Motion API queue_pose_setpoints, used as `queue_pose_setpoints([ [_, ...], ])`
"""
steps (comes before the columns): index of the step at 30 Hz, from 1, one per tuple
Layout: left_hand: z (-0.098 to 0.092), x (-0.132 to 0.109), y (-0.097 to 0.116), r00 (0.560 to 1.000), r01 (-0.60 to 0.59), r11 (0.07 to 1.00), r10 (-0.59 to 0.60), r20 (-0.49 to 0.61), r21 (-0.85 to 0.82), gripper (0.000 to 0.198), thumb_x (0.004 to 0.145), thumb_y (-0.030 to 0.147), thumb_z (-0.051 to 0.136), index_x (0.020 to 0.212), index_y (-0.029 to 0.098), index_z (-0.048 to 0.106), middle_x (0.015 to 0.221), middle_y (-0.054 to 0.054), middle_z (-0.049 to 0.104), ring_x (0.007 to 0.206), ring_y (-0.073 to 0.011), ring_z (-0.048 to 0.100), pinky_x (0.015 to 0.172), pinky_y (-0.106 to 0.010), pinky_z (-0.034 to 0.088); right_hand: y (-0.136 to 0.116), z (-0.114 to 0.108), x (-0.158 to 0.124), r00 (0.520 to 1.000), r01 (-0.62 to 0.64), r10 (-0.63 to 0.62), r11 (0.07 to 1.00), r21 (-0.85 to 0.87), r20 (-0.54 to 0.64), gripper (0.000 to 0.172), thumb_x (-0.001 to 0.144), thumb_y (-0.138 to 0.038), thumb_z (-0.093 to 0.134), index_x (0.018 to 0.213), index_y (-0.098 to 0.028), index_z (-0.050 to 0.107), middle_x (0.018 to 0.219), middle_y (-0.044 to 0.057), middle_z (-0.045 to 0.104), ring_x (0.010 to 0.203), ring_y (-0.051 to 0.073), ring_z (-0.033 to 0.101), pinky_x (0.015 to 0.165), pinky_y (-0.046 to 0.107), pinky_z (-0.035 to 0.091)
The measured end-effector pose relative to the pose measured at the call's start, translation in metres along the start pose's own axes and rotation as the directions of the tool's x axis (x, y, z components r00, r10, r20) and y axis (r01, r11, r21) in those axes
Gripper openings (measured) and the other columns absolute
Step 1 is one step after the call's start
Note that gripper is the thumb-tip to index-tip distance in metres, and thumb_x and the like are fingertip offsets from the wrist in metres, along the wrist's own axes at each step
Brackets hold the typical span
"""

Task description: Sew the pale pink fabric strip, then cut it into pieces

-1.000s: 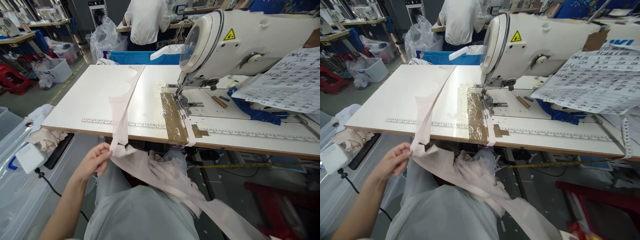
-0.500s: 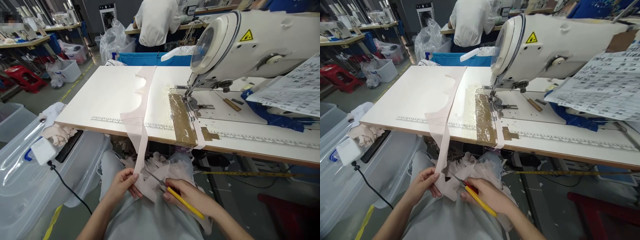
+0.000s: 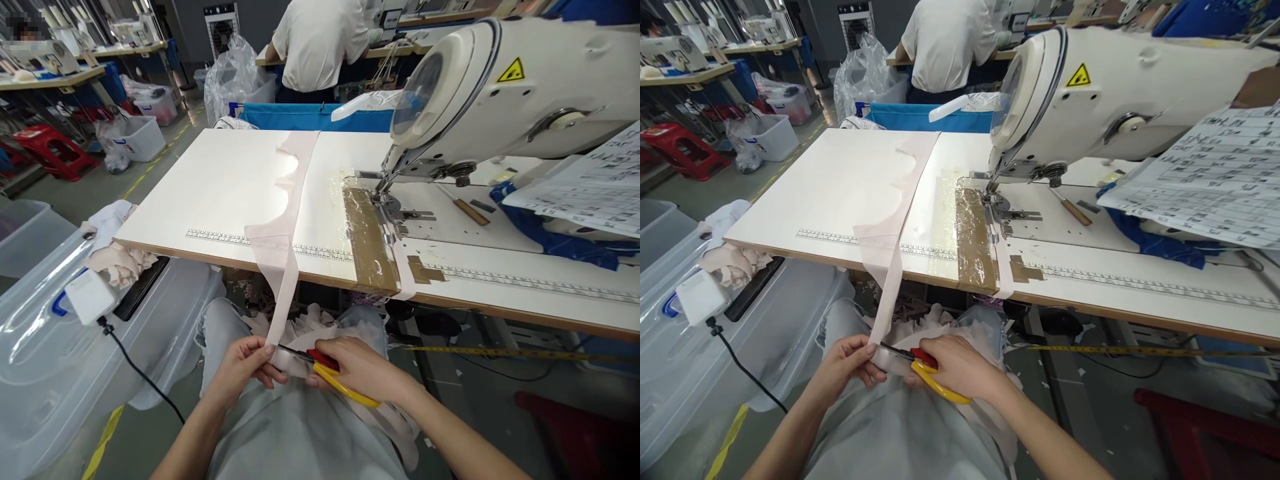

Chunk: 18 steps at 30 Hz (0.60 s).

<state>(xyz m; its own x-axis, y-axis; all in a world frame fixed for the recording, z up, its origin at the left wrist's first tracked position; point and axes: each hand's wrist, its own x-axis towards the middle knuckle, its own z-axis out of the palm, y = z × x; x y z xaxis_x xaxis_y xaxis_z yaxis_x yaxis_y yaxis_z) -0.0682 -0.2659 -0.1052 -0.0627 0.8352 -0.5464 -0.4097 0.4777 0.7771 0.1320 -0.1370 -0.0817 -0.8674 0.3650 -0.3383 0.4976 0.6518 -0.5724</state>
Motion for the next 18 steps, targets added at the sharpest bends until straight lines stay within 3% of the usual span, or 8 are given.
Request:
queue_pose_setpoints([
  [4,-0.0002,-0.0014,0.0014,1.000,-0.008,1.000,0.008,0.013,-0.001,0.044,0.070,0.052,0.075,0.078,0.011,0.062,0.063,-0.010,0.072,0.058,-0.0187,0.070,0.049,-0.020,0.050,-0.0008,0.0024,0.0001,0.998,-0.015,0.010,0.997,-0.082,-0.057,0.047,0.084,-0.056,0.058,0.062,-0.021,0.034,0.053,-0.005,0.038,0.047,0.012,0.038,0.047,0.025,0.020],
  [9,-0.0002,-0.0022,0.0032,1.000,-0.003,1.000,0.003,0.014,-0.003,0.046,0.067,0.053,0.077,0.077,0.011,0.063,0.061,-0.008,0.071,0.057,-0.0178,0.069,0.048,-0.019,0.049,-0.0004,0.0057,0.0013,0.998,-0.034,0.031,0.998,-0.048,-0.061,0.049,0.082,-0.053,0.061,0.057,-0.020,0.035,0.049,-0.005,0.036,0.046,0.012,0.039,0.046,0.024,0.019],
  [18,-0.0076,0.0016,-0.0008,1.000,-0.021,1.000,0.021,0.008,0.017,0.042,0.073,0.051,0.073,0.079,0.010,0.063,0.064,-0.009,0.072,0.059,-0.0186,0.070,0.049,-0.020,0.049,-0.0051,0.0054,0.0039,0.996,-0.044,0.038,0.995,-0.086,-0.077,0.044,0.084,-0.049,0.062,0.059,-0.019,0.043,0.052,-0.002,0.050,0.047,0.013,0.044,0.047,0.024,0.018],
])
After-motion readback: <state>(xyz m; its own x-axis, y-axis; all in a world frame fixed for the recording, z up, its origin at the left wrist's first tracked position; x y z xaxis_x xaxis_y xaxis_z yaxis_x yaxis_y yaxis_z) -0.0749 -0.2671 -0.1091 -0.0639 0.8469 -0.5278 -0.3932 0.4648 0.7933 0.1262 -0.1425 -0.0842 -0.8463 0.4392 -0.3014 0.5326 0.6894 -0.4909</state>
